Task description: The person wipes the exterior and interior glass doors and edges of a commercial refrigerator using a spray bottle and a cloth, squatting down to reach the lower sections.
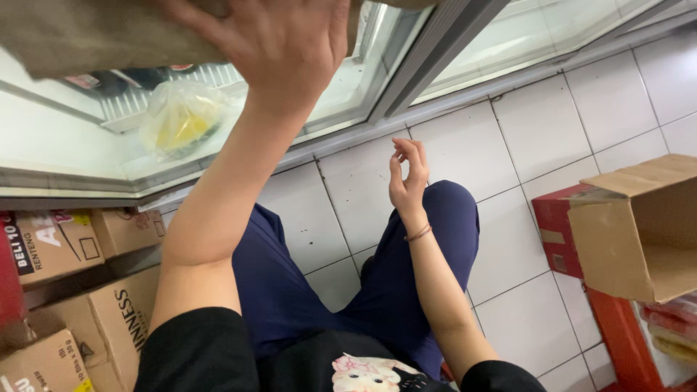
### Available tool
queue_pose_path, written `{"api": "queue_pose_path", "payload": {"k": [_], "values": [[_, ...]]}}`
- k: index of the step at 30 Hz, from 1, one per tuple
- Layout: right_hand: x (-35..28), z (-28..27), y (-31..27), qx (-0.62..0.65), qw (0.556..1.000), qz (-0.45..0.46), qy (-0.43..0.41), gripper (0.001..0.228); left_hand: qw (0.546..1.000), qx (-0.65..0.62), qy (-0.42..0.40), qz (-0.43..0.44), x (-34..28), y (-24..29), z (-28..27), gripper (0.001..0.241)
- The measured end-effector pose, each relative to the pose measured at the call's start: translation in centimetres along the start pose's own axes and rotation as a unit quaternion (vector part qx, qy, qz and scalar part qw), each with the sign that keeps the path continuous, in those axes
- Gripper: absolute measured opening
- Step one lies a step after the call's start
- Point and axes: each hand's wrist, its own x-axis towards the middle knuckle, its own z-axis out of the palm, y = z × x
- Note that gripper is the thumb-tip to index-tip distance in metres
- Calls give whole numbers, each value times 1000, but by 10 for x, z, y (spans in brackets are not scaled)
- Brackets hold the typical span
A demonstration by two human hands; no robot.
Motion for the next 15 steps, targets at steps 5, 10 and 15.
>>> {"api": "queue_pose_path", "payload": {"k": [5, 10, 15], "values": [[4, -1, 11, 29, 999, 26, 14, 27, 976, 30, -57, 209, -99, 23, 36, 59], [10, -1, 24, 38, 998, 43, 29, 27, 759, -388, -507, -128, -244, 8, 70, 36], [9, -4, 37, 42, 996, 77, 28, 27, 938, -103, -266, 195, -211, 10, 48, 44]]}}
